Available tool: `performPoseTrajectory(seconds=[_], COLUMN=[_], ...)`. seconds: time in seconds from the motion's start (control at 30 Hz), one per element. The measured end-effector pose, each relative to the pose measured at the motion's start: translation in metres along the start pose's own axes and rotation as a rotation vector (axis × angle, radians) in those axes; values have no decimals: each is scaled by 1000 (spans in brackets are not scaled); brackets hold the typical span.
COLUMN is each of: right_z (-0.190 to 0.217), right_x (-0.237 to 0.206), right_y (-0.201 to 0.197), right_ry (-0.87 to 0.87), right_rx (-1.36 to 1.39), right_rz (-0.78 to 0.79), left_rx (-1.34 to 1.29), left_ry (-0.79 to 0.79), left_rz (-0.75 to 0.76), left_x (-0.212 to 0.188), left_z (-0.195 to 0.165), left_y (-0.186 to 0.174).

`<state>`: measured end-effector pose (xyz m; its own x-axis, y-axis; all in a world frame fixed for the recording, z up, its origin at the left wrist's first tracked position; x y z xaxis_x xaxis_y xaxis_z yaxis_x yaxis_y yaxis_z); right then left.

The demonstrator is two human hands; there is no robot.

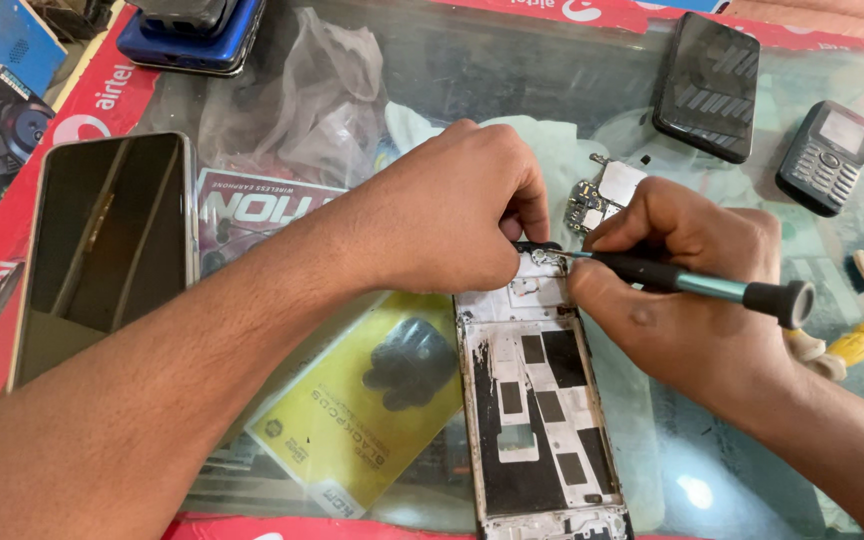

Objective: The person uses a screwdriver to remove screws from the internal frame of a disassembled smartphone. They then lift and set aside a small circuit board and continue unscrewing components from the phone's chassis.

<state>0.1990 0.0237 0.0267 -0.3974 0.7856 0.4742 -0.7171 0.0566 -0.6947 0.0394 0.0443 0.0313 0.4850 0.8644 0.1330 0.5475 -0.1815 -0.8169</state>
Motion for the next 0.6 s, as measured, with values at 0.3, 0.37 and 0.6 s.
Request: performPoseTrajectory(seconds=[0.3, 0.37, 0.6], right_z=[-23, -34, -42], right_x=[3, 4, 3], right_y=[3, 5, 8], right_ry=[82, 193, 284], right_rx=[230, 458, 437], right_rz=[79, 93, 145], left_rx=[-9, -19, -48], left_ry=[2, -19, -35], left_rz=[-19, -8, 10], left_x=[0, 0, 0], left_z=[0, 1, 3], left_y=[1, 2, 2])
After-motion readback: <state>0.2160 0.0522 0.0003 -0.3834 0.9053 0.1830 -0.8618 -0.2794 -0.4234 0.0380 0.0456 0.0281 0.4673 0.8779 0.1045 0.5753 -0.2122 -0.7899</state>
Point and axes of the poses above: each hand's wrist, its own x-axis towards the middle knuckle, its own y-axis out of the palm, z = x × y, the point moved 7 cm from there along x, towards the middle knuckle, and after that the axes turned 7 degrees about x, right-handed, at the moved point
